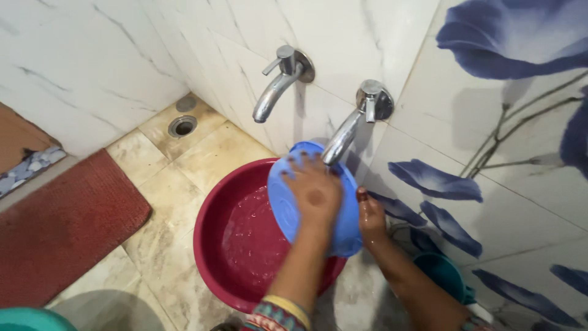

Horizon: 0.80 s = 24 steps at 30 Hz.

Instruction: The person cleans a green plastic tub with a cloth and rinses several plastic tubs and buckets under a tap on a bathroom floor.

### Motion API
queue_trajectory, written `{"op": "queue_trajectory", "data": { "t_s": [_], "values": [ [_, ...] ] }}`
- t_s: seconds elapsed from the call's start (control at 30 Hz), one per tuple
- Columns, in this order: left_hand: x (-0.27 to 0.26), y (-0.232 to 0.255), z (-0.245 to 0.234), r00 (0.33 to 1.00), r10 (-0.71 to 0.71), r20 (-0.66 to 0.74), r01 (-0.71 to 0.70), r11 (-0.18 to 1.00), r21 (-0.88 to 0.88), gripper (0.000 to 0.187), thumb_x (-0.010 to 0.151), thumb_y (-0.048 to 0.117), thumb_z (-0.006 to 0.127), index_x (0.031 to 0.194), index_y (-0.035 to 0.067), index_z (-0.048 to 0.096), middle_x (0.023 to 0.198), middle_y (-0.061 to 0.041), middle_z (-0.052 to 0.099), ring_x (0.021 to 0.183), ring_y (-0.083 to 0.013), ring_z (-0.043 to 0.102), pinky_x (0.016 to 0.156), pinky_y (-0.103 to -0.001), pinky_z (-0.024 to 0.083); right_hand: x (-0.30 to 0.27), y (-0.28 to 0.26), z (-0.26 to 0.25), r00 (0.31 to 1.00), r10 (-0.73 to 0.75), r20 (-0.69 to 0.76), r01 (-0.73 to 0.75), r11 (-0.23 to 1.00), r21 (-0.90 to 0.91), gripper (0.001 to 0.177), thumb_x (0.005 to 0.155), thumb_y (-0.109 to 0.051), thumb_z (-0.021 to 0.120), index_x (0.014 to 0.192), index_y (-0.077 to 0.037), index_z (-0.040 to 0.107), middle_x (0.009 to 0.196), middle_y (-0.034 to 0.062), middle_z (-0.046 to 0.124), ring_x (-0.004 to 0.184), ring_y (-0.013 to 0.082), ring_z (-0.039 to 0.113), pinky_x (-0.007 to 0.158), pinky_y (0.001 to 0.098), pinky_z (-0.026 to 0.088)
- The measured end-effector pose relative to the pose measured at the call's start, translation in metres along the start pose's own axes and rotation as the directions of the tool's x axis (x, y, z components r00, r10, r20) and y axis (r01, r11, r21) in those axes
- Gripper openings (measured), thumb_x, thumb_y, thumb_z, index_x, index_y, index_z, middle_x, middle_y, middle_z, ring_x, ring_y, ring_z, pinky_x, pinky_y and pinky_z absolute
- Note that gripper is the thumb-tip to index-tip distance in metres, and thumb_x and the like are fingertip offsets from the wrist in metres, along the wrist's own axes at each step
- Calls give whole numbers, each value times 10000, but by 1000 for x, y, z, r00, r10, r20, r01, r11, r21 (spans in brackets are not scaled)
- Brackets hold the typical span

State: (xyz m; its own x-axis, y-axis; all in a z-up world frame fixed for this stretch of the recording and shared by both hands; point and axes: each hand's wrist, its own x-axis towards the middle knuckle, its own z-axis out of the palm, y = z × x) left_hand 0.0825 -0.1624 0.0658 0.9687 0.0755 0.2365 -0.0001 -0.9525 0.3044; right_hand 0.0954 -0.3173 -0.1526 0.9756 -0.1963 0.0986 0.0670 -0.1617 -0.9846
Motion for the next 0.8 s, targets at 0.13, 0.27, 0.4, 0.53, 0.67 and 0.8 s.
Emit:
{"op": "queue_trajectory", "data": {
  "t_s": [0.13,0.27,0.4,0.53,0.67,0.8],
  "values": [
    [-31,21,30,899,330,-289,-352,936,-25,564,1021,317,593,1465,-20,505,1554,-167,490,1474,-369,404,1254,-650,234,10,-18,-5,968,231,-100,-240,966,-94,582,1099,-500,440,857,0,614,731,-3,527,693,127,464,633,316,411],
    [-19,-5,11,981,192,-34,-195,975,-103,627,898,296,622,1429,-17,505,1455,-193,517,1498,-362,385,1221,-636,210,1,-60,6,997,-64,49,55,986,156,522,1056,-497,448,949,-40,677,869,-40,627,833,82,533,762,263,465],
    [8,-31,-1,970,-17,-241,-34,978,-207,725,839,355,646,1424,-44,489,1455,-238,539,1398,-354,421,1141,-614,235,-4,-65,-2,991,9,132,-29,988,151,578,1118,-514,440,910,-14,642,792,0,485,745,125,401,660,298,382],
    [49,-112,10,925,-337,176,378,862,-339,779,870,528,634,1463,42,490,1453,-216,546,1364,-370,503,1146,-497,372,8,-36,-21,976,79,203,-85,996,19,537,1067,-529,439,889,-49,602,790,7,554,753,120,474,709,280,448],
    [48,-194,41,775,-372,510,628,373,-683,722,926,546,596,1433,36,537,1427,-231,573,1304,-356,539,1090,-467,429,16,-11,-39,946,38,320,-138,946,294,579,1091,-538,498,989,2,680,899,80,667,810,182,575,767,352,491],
    [-27,-220,101,662,-256,704,622,-336,-707,578,979,464,499,1359,48,626,1313,-175,689,1183,-292,653,986,-444,541,0,-41,-32,901,348,258,-434,731,527,534,1015,-565,464,1179,-71,585,1139,65,669,1036,194,637,960,396,529]
  ]
}}
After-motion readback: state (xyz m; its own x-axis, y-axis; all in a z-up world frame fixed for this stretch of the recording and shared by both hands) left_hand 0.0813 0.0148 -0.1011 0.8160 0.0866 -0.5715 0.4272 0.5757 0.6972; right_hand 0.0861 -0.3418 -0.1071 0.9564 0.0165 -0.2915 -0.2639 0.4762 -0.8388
